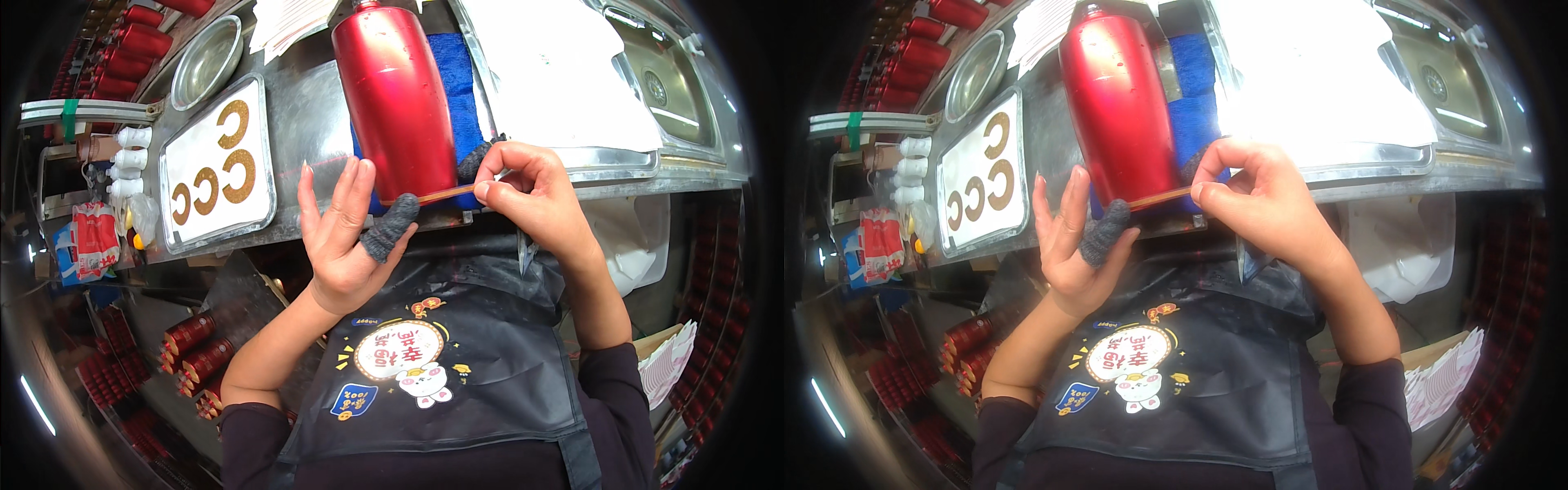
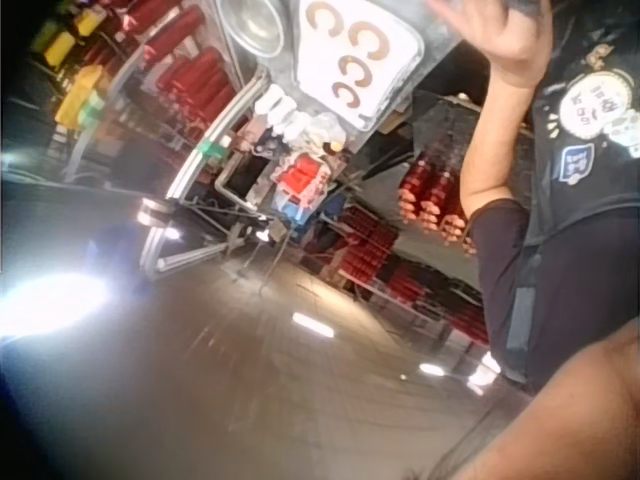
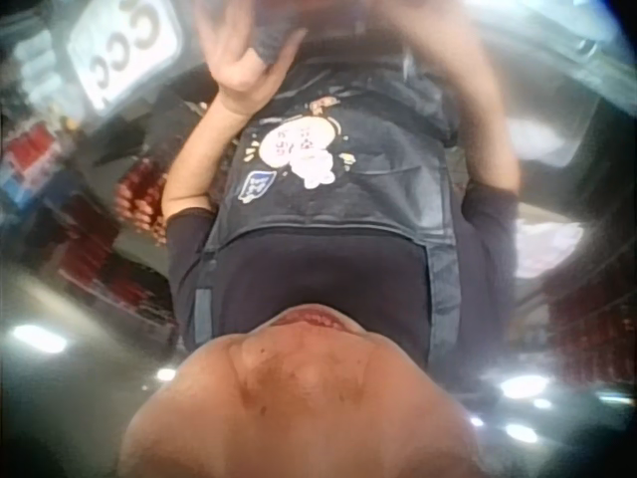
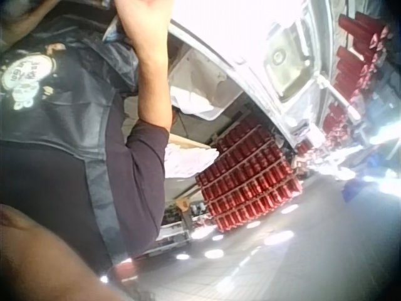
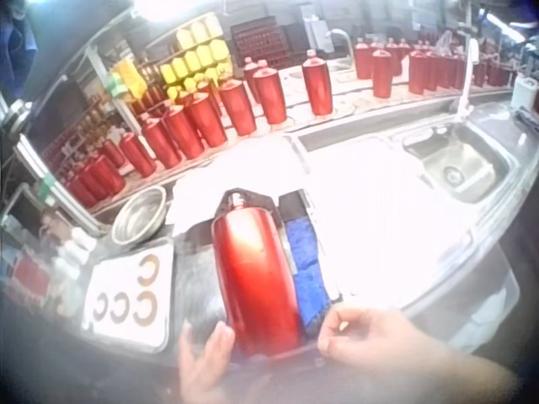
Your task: The person applies gold decorative stickers to the neck and body of red cylindrical bottles. They peel each sticker, position it on the bottle, smooth it with fingers, and then place the finished bottle on a nearby tray.
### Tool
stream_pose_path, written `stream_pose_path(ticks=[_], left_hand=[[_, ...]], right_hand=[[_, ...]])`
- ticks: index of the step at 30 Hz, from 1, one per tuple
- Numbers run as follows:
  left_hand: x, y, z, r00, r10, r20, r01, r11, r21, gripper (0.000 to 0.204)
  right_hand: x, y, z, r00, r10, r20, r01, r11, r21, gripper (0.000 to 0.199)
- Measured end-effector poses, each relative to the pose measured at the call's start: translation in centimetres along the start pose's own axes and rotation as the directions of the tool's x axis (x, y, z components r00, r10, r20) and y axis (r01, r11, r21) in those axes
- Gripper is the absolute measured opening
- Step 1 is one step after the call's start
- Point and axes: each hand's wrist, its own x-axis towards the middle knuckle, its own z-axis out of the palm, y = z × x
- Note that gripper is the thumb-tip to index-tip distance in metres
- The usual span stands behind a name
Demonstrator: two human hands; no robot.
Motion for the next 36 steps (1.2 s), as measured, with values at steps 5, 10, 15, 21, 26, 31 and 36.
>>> stream_pose_path(ticks=[5, 10, 15, 21, 26, 31, 36], left_hand=[[2.7, 1.4, 0.6, 0.997, 0.073, -0.030, -0.069, 0.990, 0.119, 0.030], [3.5, 0.7, 1.7, 0.992, -0.058, -0.114, 0.056, 0.998, -0.026, 0.055], [1.2, -0.3, 1.7, 0.969, -0.208, -0.129, 0.172, 0.953, -0.249, 0.060], [-1.8, -0.4, 0.2, 0.981, -0.193, -0.028, 0.184, 0.964, -0.189, 0.055], [-2.5, -0.7, 0.3, 0.991, -0.129, 0.028, 0.132, 0.981, -0.145, 0.049], [-1.6, -0.6, 0.1, 0.997, -0.074, 0.028, 0.076, 0.992, -0.097, 0.046], [0.5, 0.3, 0.0, 1.000, 0.014, 0.003, -0.015, 0.999, 0.035, 0.043]], right_hand=[[0.4, 0.0, 0.4, 1.000, -0.014, 0.006, 0.014, 1.000, -0.024, 0.008], [0.2, -0.1, 0.6, 1.000, -0.005, -0.016, 0.003, 0.992, -0.124, 0.010], [0.1, 0.0, 0.8, 1.000, -0.015, 0.001, 0.015, 0.999, -0.031, 0.008], [0.3, -0.2, 0.8, 1.000, -0.007, -0.007, 0.007, 1.000, -0.020, 0.008], [0.6, 0.0, 2.6, 0.972, -0.191, -0.139, 0.159, 0.964, -0.214, 0.030], [1.2, 0.9, 3.6, 0.922, -0.357, -0.151, 0.290, 0.894, -0.343, 0.042], [0.5, 1.2, 2.7, 0.973, -0.203, -0.111, 0.178, 0.964, -0.196, 0.036]])
